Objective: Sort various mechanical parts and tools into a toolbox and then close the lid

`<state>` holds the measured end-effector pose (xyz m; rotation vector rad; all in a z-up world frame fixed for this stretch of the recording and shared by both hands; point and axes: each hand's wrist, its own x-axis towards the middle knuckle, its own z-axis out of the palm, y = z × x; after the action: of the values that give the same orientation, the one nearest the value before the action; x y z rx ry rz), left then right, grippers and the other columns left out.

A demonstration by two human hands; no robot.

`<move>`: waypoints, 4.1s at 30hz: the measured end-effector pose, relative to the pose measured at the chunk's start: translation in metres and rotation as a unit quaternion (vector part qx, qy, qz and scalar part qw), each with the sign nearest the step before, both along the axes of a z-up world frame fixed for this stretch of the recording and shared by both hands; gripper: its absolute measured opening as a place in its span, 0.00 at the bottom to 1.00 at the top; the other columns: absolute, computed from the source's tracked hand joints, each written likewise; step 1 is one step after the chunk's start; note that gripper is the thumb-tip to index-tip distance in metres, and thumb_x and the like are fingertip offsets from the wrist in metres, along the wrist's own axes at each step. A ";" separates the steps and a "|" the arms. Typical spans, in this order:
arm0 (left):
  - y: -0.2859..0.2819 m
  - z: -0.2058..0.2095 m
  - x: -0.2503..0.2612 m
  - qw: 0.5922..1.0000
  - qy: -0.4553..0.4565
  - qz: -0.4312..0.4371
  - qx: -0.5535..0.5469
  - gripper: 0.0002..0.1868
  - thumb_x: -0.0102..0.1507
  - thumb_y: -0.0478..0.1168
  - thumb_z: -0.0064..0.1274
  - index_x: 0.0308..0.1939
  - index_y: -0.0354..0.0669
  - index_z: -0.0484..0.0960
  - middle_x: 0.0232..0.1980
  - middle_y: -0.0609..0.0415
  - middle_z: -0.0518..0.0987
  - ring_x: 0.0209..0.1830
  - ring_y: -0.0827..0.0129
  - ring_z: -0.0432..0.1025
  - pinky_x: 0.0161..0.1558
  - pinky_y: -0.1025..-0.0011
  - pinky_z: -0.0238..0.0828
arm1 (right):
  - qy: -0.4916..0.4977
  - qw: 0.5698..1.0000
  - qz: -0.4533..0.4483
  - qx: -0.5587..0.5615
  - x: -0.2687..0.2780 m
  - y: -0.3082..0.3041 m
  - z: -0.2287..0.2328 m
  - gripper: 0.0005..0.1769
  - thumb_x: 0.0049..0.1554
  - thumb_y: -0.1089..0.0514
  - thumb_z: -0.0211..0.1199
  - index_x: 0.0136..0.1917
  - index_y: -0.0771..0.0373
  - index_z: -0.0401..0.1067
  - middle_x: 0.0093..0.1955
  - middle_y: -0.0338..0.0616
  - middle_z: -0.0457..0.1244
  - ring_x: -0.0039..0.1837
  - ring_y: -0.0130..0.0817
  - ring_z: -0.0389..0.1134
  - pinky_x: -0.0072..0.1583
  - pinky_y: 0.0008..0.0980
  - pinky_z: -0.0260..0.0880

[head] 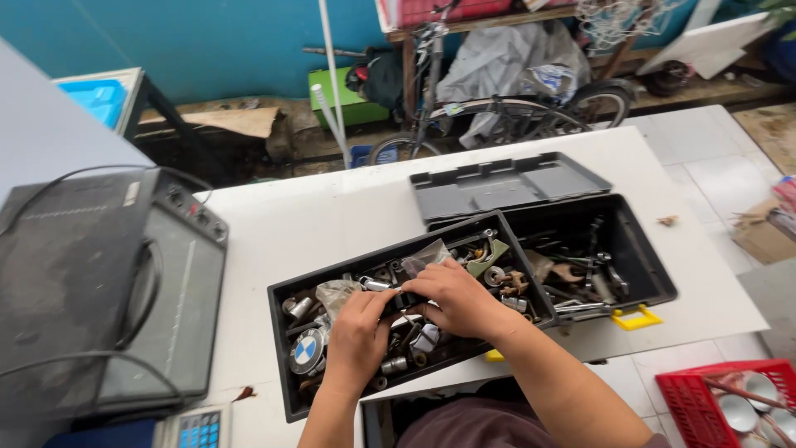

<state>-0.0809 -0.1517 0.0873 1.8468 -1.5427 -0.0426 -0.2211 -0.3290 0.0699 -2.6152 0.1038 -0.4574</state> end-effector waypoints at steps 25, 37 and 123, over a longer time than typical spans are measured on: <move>-0.230 -0.101 -0.164 0.995 0.049 0.020 0.084 0.27 0.53 0.23 0.45 0.54 0.43 0.82 0.46 0.51 0.82 0.49 0.53 0.73 0.41 0.55 0.73 | 0.042 0.997 -0.064 -0.007 -0.170 -0.211 -0.112 0.22 0.53 0.55 0.64 0.62 0.52 0.74 0.43 0.35 0.65 0.49 0.42 0.64 0.51 0.41 0.56; -0.219 -0.126 -0.151 0.979 0.018 0.065 0.191 0.25 0.57 0.31 0.48 0.56 0.58 0.81 0.48 0.60 0.80 0.57 0.61 0.74 0.56 0.62 0.76 | 0.014 0.998 -0.062 0.020 -0.155 -0.205 -0.156 0.18 0.55 0.44 0.66 0.58 0.48 0.75 0.39 0.34 0.65 0.49 0.36 0.69 0.54 0.37 0.61; -0.285 -0.135 0.118 0.829 0.351 0.389 0.196 0.20 0.70 0.47 0.51 0.64 0.47 0.81 0.57 0.54 0.85 0.64 0.59 0.74 0.64 0.60 0.71 | 0.070 0.758 -0.452 0.465 -0.103 -0.402 -0.144 0.26 0.66 0.46 0.62 0.66 0.69 0.75 0.59 0.62 0.69 0.67 0.50 0.66 0.65 0.52 0.65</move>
<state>0.0366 -0.4366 -0.0472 2.2817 -0.2260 -0.6219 -0.3240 -0.7310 -0.0737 -1.4383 1.3162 -0.3568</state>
